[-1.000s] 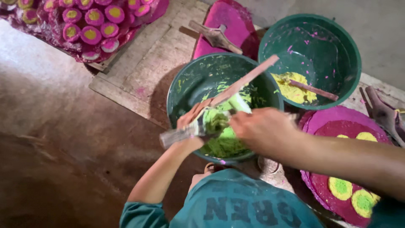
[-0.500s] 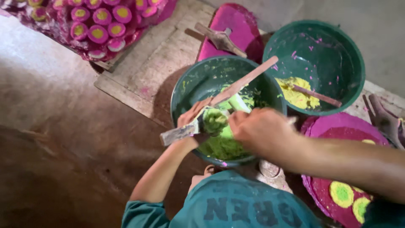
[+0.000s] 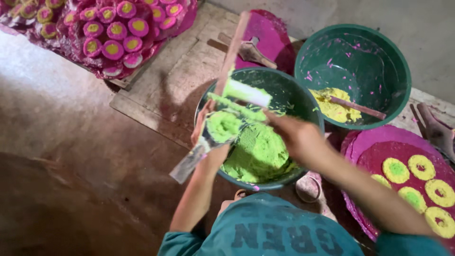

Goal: The person uses a wooden press to form circular yellow and green dough pieces on a pink glittery tray. They repeatedly scoop dough from green bowls, press it into shape, and arrange the finished pieces on the tray.

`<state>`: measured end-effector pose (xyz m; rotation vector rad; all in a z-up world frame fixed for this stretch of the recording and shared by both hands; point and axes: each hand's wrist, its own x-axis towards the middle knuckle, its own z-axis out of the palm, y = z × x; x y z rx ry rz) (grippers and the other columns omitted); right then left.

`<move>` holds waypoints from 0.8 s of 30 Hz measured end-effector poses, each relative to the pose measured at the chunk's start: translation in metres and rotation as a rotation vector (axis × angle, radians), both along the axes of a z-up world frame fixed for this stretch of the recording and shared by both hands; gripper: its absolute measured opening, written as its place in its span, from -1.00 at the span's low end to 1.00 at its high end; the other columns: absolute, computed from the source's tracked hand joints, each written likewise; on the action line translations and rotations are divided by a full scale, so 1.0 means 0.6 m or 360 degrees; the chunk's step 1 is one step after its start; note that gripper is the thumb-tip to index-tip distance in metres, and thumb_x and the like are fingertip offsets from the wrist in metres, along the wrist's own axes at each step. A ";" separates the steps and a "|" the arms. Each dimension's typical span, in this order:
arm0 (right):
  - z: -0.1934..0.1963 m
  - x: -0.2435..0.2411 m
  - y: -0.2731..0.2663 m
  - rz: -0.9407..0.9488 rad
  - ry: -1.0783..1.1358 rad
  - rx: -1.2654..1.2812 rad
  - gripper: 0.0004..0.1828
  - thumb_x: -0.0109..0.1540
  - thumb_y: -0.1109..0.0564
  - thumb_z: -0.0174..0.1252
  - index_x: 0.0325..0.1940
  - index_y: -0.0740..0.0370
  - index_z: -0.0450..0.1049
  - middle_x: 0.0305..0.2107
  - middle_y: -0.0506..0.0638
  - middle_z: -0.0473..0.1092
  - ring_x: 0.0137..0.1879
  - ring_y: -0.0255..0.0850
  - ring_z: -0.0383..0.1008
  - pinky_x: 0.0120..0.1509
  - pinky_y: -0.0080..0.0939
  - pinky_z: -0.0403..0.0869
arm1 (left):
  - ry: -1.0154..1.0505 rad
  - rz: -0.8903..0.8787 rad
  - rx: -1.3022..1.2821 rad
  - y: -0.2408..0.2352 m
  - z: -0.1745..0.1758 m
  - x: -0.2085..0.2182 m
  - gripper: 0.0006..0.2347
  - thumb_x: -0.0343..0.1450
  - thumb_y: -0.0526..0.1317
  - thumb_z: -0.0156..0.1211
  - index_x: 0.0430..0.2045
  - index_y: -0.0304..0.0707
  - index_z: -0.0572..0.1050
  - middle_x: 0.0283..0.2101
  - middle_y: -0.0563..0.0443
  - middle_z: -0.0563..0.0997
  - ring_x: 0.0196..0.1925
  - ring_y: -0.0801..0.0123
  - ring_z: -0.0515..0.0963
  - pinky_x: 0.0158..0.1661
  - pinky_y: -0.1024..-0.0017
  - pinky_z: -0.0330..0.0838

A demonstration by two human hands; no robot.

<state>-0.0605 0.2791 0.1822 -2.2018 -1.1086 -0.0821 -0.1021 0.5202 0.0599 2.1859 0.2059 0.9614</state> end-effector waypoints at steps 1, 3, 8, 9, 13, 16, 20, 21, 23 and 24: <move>-0.044 -0.004 0.022 0.0008 0.0079 0.0146 -0.33 0.15 0.40 0.06 0.40 0.32 0.32 0.02 0.28 0.50 0.00 0.11 0.61 0.09 -0.03 0.53 | 0.0042 0.0028 0.0085 -0.003 0.010 0.006 -0.52 0.37 -0.19 0.35 0.20 -0.29 0.43 0.31 -0.10 0.46 0.21 0.08 0.57 0.08 0.23 0.57; -0.111 -0.033 0.029 -0.0050 0.0316 0.0217 -0.33 0.18 0.39 0.04 0.42 0.30 0.30 0.06 0.30 0.48 0.06 0.05 0.62 0.15 -0.05 0.55 | 0.0132 0.0092 0.0252 0.000 0.030 0.017 -0.49 0.29 -0.19 0.35 0.14 -0.37 0.44 0.35 -0.12 0.42 0.23 -0.10 0.50 0.02 0.13 0.52; -0.151 -0.028 -0.034 0.0242 0.0567 0.0211 -0.53 0.31 0.31 0.10 0.33 0.31 0.39 0.18 0.28 0.48 0.18 -0.05 0.59 0.26 -0.08 0.51 | 0.0221 0.0042 0.0406 0.023 0.059 0.017 -0.51 0.27 -0.16 0.34 0.13 -0.19 0.49 0.50 -0.12 0.24 0.35 -0.25 0.40 0.11 0.10 0.50; -0.148 -0.007 -0.041 0.0064 0.0673 0.0159 -0.51 0.30 0.29 0.07 0.35 0.28 0.39 0.12 0.24 0.52 0.08 -0.04 0.59 0.16 -0.11 0.53 | 0.0289 0.0038 0.0387 0.019 0.064 0.022 -0.51 0.25 -0.17 0.33 0.13 -0.15 0.50 0.52 -0.10 0.22 0.36 -0.25 0.40 0.11 0.09 0.49; -0.166 0.047 -0.021 -0.0251 0.0647 0.0190 -0.55 0.34 0.23 0.07 0.34 0.30 0.38 0.05 0.21 0.54 -0.01 -0.08 0.62 0.09 -0.17 0.54 | 0.0429 0.0013 0.0590 -0.016 0.061 0.037 -0.52 0.24 -0.07 0.39 0.07 -0.13 0.52 0.47 -0.44 0.04 0.27 -0.50 0.31 0.08 -0.01 0.43; -0.202 0.024 0.015 -0.0189 0.0493 0.0290 -0.59 0.36 0.20 0.09 0.30 0.34 0.40 0.04 0.25 0.52 0.04 -0.13 0.64 0.12 -0.20 0.54 | 0.0317 0.0082 0.0635 -0.010 0.044 0.055 -0.51 0.35 -0.11 0.34 0.18 -0.26 0.46 0.50 -0.50 0.01 0.26 -0.48 0.35 0.10 -0.01 0.43; -0.199 0.004 -0.007 -0.0278 0.0833 -0.0018 -0.54 0.31 0.16 0.11 0.32 0.20 0.40 0.00 0.14 0.58 -0.16 -0.16 0.67 -0.02 -0.23 0.56 | 0.0054 0.0075 0.0647 0.017 0.004 0.065 -0.46 0.35 -0.06 0.30 0.19 -0.35 0.38 0.42 -0.48 0.17 0.17 -0.34 0.46 0.04 0.04 0.48; -0.182 0.017 -0.021 -0.0110 0.0756 0.0030 -0.58 0.30 0.16 0.13 0.26 0.25 0.45 0.04 0.16 0.56 -0.05 -0.16 0.64 0.07 -0.22 0.54 | -0.0048 0.0108 0.0732 0.025 -0.002 0.068 -0.44 0.32 -0.05 0.29 0.19 -0.33 0.37 0.37 -0.47 0.25 0.14 -0.29 0.49 0.02 0.06 0.50; -0.129 0.055 -0.054 -0.0048 0.0866 -0.0071 -0.62 0.31 0.09 0.10 0.19 0.22 0.51 0.05 0.13 0.58 0.04 -0.17 0.63 0.15 -0.21 0.53 | 0.0201 -0.0055 0.0209 0.035 -0.005 0.076 -0.35 0.34 -0.10 0.28 0.35 -0.35 0.23 0.06 -0.31 0.43 -0.03 -0.07 0.56 -0.09 0.15 0.52; -0.097 0.077 -0.065 -0.0153 0.1053 -0.0224 -0.61 0.32 0.02 0.06 0.19 0.15 0.53 0.01 0.08 0.63 0.02 -0.16 0.63 0.14 -0.21 0.54 | 0.0320 -0.0137 -0.0054 0.038 -0.002 0.080 -0.29 0.35 -0.12 0.27 0.43 -0.35 0.17 -0.10 -0.23 0.51 -0.11 0.04 0.59 -0.15 0.20 0.53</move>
